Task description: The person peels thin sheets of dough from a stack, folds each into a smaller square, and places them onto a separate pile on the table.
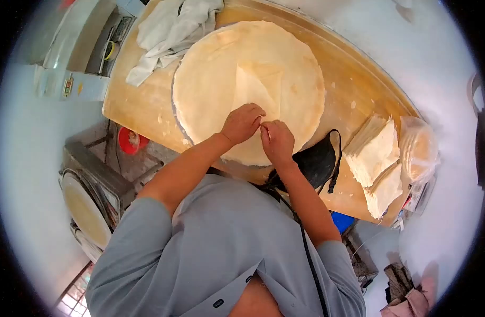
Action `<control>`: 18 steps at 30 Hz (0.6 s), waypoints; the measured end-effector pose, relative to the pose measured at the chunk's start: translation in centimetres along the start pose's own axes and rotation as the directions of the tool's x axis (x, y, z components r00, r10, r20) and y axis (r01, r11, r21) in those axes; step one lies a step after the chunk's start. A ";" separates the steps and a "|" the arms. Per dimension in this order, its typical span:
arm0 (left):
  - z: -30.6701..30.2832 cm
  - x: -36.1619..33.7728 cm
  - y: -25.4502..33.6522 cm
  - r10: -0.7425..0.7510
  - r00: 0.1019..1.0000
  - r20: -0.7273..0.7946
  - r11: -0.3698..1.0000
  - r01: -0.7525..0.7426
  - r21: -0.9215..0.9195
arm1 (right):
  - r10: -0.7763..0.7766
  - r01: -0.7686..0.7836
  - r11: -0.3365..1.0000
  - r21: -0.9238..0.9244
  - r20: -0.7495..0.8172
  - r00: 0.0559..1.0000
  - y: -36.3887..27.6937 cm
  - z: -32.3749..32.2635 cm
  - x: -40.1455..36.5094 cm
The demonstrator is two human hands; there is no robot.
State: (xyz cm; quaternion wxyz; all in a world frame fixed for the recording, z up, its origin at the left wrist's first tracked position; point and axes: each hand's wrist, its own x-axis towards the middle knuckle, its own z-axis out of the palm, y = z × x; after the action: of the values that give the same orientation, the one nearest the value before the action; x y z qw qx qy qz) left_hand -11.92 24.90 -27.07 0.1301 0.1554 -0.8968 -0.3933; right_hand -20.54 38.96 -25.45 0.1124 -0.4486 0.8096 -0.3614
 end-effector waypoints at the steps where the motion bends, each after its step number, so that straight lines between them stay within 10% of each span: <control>1: -0.3 0.5 0.1 0.004 1.000 0.008 1.000 -0.004 -0.003 | 0.001 0.002 0.997 -0.074 0.031 1.000 0.5 0.4 0.9; 4: -0.2 2.7 -2.3 0.314 0.948 0.051 0.908 -0.315 0.275 | 0.021 -0.006 0.984 -0.177 0.085 0.996 2.4 1.8 1.8; 18: -2.3 5.0 -6.3 0.214 0.940 0.266 0.828 -0.319 0.462 | 0.088 -0.080 0.978 -0.194 0.036 0.995 2.9 1.1 0.8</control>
State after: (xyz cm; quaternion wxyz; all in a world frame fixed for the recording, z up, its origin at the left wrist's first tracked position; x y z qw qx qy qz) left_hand -14.63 17.45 -29.71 0.0475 0.0156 -0.9889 -0.1402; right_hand -22.25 38.77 -28.12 0.1016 -0.4306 0.8563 -0.2667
